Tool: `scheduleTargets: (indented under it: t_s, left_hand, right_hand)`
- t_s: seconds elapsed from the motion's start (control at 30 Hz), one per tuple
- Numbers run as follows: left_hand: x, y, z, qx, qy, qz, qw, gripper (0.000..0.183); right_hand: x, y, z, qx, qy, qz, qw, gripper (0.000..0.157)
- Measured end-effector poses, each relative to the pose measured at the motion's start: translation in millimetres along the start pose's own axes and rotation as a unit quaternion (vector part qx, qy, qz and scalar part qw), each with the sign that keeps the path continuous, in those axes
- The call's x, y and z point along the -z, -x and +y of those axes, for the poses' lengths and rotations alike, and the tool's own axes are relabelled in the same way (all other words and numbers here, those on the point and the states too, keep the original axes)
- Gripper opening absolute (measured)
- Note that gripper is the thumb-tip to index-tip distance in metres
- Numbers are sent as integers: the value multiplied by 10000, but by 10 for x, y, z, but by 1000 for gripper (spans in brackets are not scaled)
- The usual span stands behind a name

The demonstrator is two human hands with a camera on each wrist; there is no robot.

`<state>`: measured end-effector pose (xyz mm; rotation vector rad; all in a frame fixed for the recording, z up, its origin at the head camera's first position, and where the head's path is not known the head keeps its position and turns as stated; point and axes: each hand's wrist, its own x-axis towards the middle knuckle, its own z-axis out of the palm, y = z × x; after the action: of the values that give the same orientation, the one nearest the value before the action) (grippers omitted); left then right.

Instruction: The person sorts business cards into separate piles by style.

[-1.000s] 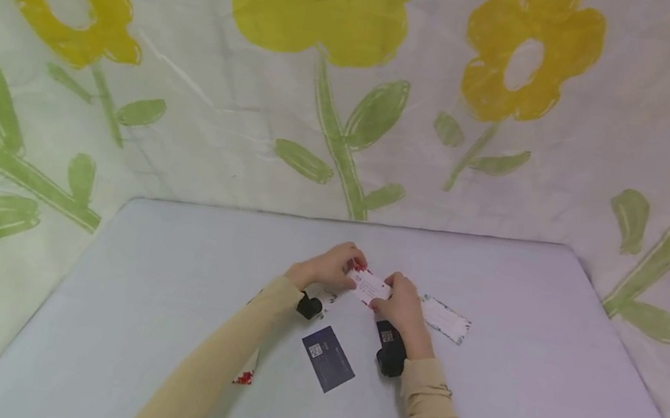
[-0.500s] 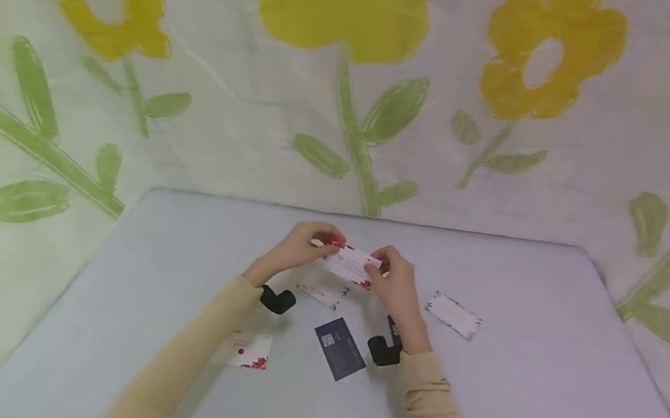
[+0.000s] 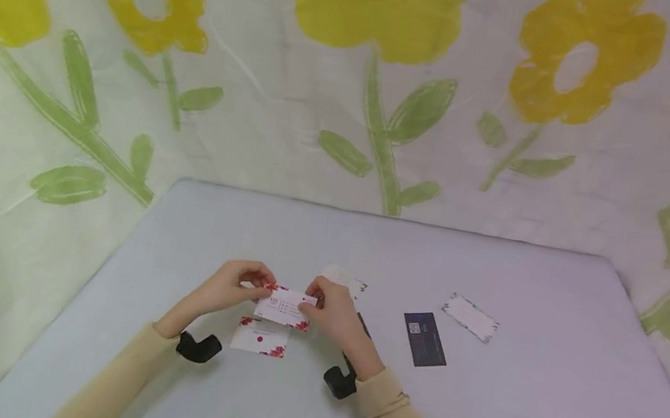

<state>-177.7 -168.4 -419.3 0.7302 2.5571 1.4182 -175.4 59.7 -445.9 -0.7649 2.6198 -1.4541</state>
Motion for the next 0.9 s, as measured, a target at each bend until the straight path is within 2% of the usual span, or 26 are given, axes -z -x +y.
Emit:
scheduleTargets:
  t_s: [0.1,0.27,0.57,0.9]
  left_hand:
    - [-31,141,-188,305,41,-10,9995,17]
    - [-76,292,-323,510,177,86,9985,16]
    - [-136,445,-368,746,-271,414,9960,13]
    - [-195,512,-432,721,-712,572,9932,13]
  right_hand:
    - [-127,2,25,-44,77,-281,9996,12]
    - [-258,1,32,-72,159,-517,9985,11]
    - [-408,16,-39,-316,361,-854,9952,10]
    - [-518,2,-62,-215,1462,-785,9859,15]
